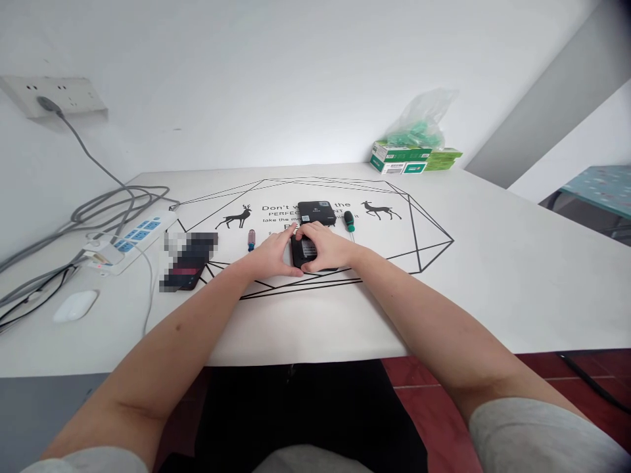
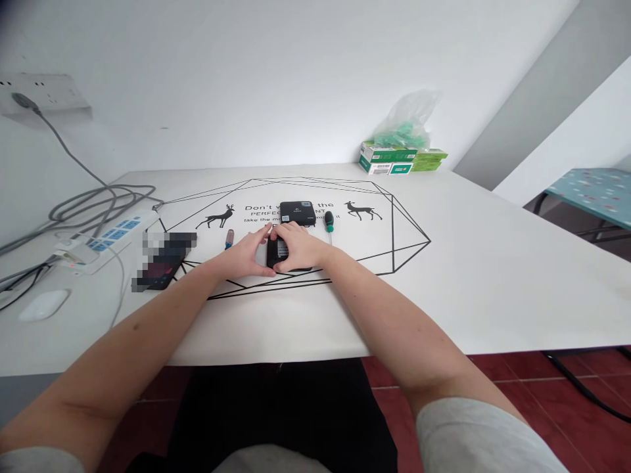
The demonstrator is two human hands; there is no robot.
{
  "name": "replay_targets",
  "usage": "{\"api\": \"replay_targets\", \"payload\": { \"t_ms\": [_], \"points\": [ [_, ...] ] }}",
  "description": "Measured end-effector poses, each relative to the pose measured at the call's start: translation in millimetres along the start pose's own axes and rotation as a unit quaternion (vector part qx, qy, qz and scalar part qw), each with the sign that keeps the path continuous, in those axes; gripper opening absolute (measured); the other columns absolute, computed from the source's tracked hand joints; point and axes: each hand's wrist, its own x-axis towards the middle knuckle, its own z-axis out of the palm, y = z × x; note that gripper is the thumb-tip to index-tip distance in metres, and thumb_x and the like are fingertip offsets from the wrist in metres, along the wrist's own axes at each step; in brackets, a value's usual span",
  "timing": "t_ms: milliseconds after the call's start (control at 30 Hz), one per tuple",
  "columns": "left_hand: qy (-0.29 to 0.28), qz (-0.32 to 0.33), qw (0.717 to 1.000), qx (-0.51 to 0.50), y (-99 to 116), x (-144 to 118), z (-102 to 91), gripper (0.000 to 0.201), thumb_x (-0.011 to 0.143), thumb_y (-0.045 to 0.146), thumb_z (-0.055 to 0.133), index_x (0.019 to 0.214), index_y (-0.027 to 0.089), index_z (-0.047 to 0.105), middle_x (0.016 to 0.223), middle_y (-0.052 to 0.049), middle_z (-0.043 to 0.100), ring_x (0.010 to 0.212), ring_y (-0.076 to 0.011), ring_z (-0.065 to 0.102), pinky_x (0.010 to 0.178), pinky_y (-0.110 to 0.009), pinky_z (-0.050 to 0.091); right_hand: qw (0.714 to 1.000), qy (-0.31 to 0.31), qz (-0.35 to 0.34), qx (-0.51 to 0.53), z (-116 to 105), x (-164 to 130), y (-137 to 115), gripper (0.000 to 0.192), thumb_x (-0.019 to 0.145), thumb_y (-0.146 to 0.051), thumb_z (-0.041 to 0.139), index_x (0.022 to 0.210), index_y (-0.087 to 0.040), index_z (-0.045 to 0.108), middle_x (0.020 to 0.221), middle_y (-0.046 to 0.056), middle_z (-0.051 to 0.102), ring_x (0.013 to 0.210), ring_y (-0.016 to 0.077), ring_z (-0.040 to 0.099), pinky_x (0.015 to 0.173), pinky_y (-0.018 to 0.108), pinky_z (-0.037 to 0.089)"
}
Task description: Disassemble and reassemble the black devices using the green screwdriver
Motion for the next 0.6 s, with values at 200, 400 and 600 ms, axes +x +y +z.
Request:
{"api": "replay_targets", "payload": {
  "t_ms": [200, 400, 600],
  "points": [
    [-0.044, 0.007, 0.998, 0.049, -5.2, 2.2, -0.7, 0.135, 0.068, 0.054, 0.099, 0.178, 0.023, 0.027, 0.166, -0.019, 0.053, 0.151, -0.0458, 0.051, 0.125, -0.054, 0.04, 1.0, 0.012, 0.002, 0.004, 2.2, 0.4, 0.9, 0.061, 0.06, -0.046, 0.084, 0.107, -0.025, 0.051, 0.118, 0.01, 0.061, 0.118, 0.0365, 0.053, 0.104, 0.052, 0.048],
    [-0.066, 0.011, 0.995, 0.068, -5.1, 1.5, -2.4, 0.14, 0.072, 0.058, 0.095, 0.181, 0.027, 0.014, 0.173, -0.018, 0.046, 0.153, -0.0462, 0.05, 0.125, -0.057, 0.041, 1.0, 0.021, 0.0, 0.015, 3.5, 0.7, 0.4, 0.061, 0.06, -0.043, 0.083, 0.106, -0.025, 0.047, 0.117, 0.01, 0.06, 0.118, 0.0361, 0.052, 0.105, 0.052, 0.048],
    [-0.067, -0.012, 0.995, 0.073, -0.2, -0.7, -4.0, 0.145, 0.072, 0.057, 0.094, 0.182, 0.023, 0.006, 0.172, -0.021, 0.047, 0.153, -0.045, 0.051, 0.126, -0.057, 0.041, 0.995, 0.065, -0.007, 0.071, 0.6, 1.6, 5.6, 0.062, 0.06, -0.043, 0.083, 0.111, -0.025, 0.052, 0.122, 0.01, 0.061, 0.122, 0.036, 0.055, 0.108, 0.054, 0.048]
  ]
}}
